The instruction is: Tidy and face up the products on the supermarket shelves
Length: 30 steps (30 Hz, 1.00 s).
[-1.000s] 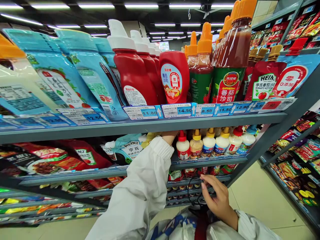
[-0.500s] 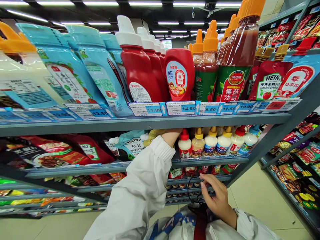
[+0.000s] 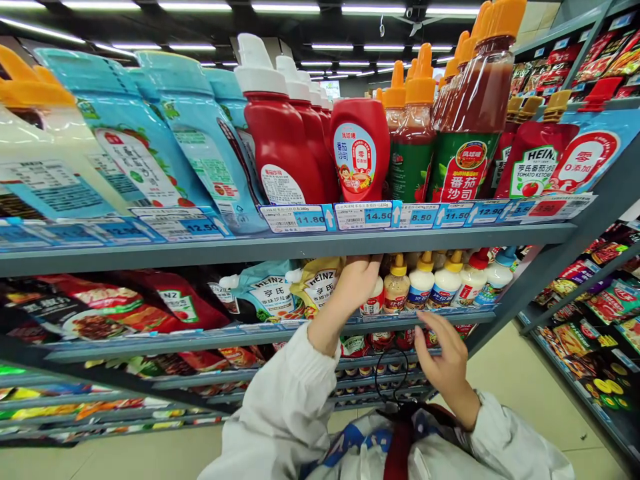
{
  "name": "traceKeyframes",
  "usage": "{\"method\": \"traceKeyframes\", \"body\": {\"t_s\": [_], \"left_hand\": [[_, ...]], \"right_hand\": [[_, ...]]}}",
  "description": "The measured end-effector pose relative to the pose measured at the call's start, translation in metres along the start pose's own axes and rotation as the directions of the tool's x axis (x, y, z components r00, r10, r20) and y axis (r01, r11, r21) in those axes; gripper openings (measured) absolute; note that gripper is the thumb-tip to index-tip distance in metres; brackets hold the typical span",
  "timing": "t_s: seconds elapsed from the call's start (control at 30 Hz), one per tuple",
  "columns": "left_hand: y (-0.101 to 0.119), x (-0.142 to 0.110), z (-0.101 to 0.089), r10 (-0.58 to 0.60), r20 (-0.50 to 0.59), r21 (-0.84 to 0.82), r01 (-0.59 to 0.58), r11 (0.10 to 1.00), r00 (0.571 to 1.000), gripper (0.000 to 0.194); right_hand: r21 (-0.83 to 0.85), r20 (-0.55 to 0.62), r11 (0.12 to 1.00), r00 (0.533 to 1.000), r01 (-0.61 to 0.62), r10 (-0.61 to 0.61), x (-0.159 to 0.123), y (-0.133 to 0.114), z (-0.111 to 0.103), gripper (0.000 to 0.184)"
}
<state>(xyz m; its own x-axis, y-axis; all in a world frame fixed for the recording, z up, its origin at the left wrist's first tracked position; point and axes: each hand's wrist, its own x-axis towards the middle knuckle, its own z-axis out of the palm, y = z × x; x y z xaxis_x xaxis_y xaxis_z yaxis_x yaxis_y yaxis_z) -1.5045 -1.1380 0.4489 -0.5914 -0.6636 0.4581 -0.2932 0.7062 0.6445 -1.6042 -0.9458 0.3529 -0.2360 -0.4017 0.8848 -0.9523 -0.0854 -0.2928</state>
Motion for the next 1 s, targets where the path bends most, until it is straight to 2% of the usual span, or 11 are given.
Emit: {"method": "traceKeyframes", "body": {"t_s": [0.07, 0.13, 0.2, 0.4, 0.6, 0.7, 0.77, 0.8, 0.83, 0.9, 1.0], "left_hand": [[-0.002, -0.032, 0.015, 0.112, -0.157, -0.029, -0.118, 0.993, 0.981, 0.045], [-0.012, -0.065, 0.032, 0.209, -0.355, 0.000, -0.224, 0.975, 0.911, 0.047], [-0.028, -0.090, 0.048, 0.215, -0.432, 0.029, -0.225, 0.974, 0.876, 0.054], [-0.056, -0.103, 0.070, 0.092, -0.332, 0.085, -0.068, 0.994, 0.939, 0.059], [-0.046, -0.102, 0.054, 0.155, -0.328, 0.125, -0.119, 0.985, 0.932, 0.053], [-0.052, -0.108, 0.027, 0.310, -0.508, 0.187, -0.248, 0.951, 0.804, 0.038], [-0.063, -0.109, 0.006, 0.284, -0.679, 0.194, -0.208, 0.959, 0.677, 0.034], [-0.070, -0.108, -0.003, 0.231, -0.726, 0.177, -0.148, 0.973, 0.647, 0.036], [-0.077, -0.108, -0.010, 0.175, -0.737, 0.158, -0.086, 0.984, 0.652, 0.038], [-0.091, -0.106, -0.020, 0.107, -0.668, 0.155, -0.003, 0.988, 0.737, 0.038], [-0.106, -0.105, -0.023, 0.101, -0.509, 0.229, 0.021, 0.973, 0.855, 0.021]], "right_hand": [[0.015, -0.050, 1.000, 0.999, -0.023, 0.023, 0.015, 0.000, 0.003, 0.031], [0.036, -0.089, 0.998, 0.995, -0.047, 0.050, 0.028, -0.004, 0.011, 0.031], [0.033, -0.106, 0.998, 0.993, -0.057, 0.060, 0.038, -0.008, 0.022, 0.030], [-0.098, -0.079, 0.977, 0.980, -0.190, 0.182, 0.052, -0.009, 0.056, 0.050], [-0.072, -0.086, 0.965, 0.965, -0.253, 0.247, 0.054, -0.008, 0.056, 0.051], [-0.041, -0.185, 0.980, 0.965, -0.194, 0.184, 0.058, -0.029, 0.042, 0.044], [0.031, -0.232, 0.993, 0.966, -0.112, 0.116, 0.061, -0.050, 0.038, 0.040], [0.073, -0.203, 0.994, 0.975, -0.083, 0.096, 0.062, -0.060, 0.039, 0.039], [0.113, -0.133, 0.990, 0.987, -0.080, 0.095, 0.062, -0.070, 0.044, 0.039], [0.151, 0.068, 0.979, 0.989, -0.139, 0.130, 0.062, -0.087, 0.060, 0.044], [0.071, 0.300, 0.965, 0.928, -0.251, 0.220, 0.061, -0.101, 0.094, 0.067]]}}
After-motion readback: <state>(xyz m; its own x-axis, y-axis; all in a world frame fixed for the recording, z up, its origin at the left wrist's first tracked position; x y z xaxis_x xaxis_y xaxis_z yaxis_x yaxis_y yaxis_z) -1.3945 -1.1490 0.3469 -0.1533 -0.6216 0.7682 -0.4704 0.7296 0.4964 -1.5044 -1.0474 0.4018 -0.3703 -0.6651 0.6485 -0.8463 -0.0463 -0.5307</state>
